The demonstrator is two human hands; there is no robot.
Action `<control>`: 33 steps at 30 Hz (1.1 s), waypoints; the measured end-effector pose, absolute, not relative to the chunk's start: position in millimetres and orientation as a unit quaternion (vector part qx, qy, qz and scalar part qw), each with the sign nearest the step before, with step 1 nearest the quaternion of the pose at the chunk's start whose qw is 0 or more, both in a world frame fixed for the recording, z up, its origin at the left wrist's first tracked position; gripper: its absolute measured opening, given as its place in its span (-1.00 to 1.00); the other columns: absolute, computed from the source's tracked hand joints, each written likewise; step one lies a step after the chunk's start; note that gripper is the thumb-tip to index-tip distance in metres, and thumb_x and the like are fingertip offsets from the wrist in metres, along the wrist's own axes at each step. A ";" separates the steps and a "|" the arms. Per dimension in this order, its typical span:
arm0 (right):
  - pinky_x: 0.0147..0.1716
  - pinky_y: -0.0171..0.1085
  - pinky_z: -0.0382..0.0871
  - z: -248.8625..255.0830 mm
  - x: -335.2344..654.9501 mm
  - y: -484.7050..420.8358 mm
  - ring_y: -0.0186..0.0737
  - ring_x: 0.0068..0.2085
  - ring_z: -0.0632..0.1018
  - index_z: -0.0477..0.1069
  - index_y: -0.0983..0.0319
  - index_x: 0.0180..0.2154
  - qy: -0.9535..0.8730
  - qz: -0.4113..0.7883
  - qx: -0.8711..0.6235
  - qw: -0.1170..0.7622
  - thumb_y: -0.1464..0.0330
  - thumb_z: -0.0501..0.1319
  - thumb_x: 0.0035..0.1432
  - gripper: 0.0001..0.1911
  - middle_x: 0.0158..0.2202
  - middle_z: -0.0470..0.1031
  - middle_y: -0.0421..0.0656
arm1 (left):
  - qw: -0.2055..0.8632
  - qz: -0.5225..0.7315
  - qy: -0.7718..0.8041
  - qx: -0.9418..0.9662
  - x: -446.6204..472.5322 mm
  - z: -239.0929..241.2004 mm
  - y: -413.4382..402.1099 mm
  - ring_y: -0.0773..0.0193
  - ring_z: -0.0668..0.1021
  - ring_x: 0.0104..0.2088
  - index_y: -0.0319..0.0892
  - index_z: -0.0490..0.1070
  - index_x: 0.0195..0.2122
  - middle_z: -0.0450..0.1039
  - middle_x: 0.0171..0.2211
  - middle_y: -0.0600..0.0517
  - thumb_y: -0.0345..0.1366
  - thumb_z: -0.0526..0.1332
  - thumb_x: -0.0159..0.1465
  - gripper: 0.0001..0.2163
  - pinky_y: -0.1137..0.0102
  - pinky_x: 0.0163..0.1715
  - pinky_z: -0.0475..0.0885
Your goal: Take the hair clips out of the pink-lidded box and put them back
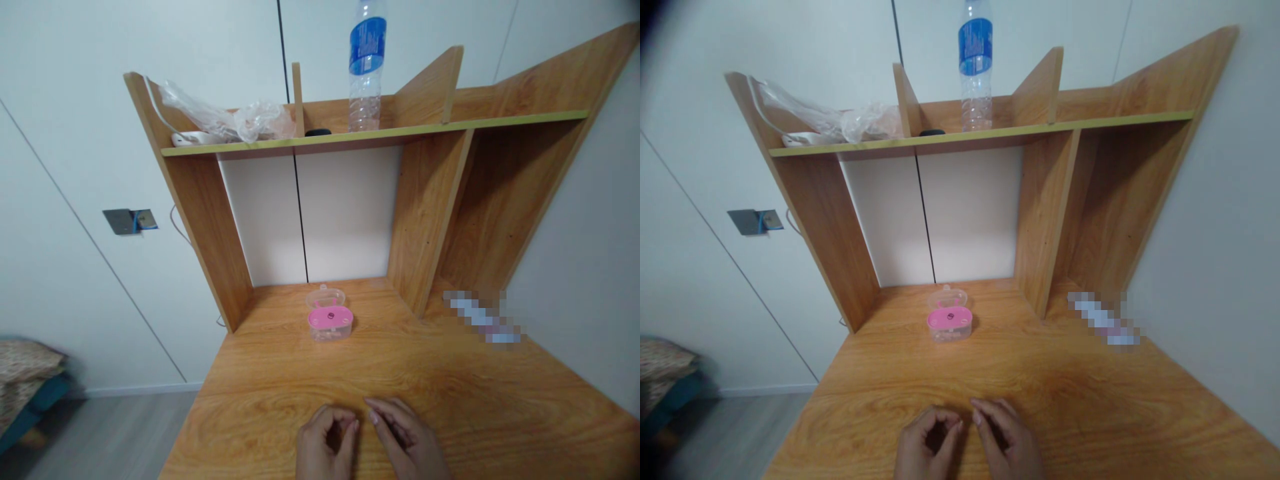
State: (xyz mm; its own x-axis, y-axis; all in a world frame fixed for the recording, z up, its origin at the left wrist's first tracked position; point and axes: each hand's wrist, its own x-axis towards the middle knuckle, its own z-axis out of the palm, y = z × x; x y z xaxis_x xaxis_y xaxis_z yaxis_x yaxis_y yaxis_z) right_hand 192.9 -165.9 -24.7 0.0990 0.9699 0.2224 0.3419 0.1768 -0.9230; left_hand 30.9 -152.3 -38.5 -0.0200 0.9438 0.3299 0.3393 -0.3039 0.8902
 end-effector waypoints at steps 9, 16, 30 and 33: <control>-0.07 -0.27 0.58 -20.9 197.2 -165.6 -0.08 -0.12 0.65 0.67 0.09 -0.17 -0.620 0.300 -0.554 0.467 0.03 0.21 0.29 -0.64 -0.17 0.65 -0.07 | 0.284 0.542 0.447 0.652 27.4 -34.5 -149.3 0.19 0.66 -0.33 -0.09 0.66 -0.21 0.64 -0.34 -0.06 -0.08 0.21 0.36 -0.73 0.39 -0.29 0.59; -0.08 -0.25 0.59 -16.5 196.5 -166.8 -0.07 -0.13 0.66 0.67 0.10 -0.15 -0.628 0.303 -0.542 0.469 0.08 0.22 0.30 -0.67 -0.18 0.65 -0.07 | 0.290 0.520 0.474 0.649 27.6 -35.2 -150.1 0.18 0.69 -0.32 -0.07 0.67 -0.23 0.68 -0.33 -0.05 -0.01 0.20 0.36 -0.69 0.39 -0.26 0.62; -0.21 -0.11 0.46 -20.7 171.2 -179.5 -0.04 -0.23 0.54 0.48 0.17 -0.24 -0.805 0.029 -0.526 0.272 0.50 0.10 0.23 -0.78 -0.28 0.53 -0.10 | 0.228 0.448 0.523 0.688 23.3 -21.7 -158.3 0.11 0.64 -0.25 -0.11 0.63 -0.22 0.64 -0.28 -0.06 -0.41 0.15 0.32 -0.77 0.27 -0.21 0.55; -0.20 -0.13 0.42 -20.4 168.6 -180.4 -0.07 -0.23 0.52 0.43 0.18 -0.23 -0.800 0.041 -0.534 0.270 0.53 0.01 0.28 -0.75 -0.27 0.50 -0.10 | 0.217 0.409 0.548 0.697 24.4 -17.2 -161.0 0.06 0.62 -0.23 -0.14 0.62 -0.23 0.63 -0.28 -0.09 -0.45 0.16 0.29 -0.78 0.21 -0.19 0.53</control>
State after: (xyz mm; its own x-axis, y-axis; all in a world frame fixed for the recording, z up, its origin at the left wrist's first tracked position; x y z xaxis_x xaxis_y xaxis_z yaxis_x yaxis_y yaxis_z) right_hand 168.6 -180.4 -20.4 -0.2831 0.8768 0.3886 0.8325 0.4258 -0.3544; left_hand 24.4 -161.0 -17.2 0.0661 0.9406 0.3331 0.5865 -0.3067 0.7496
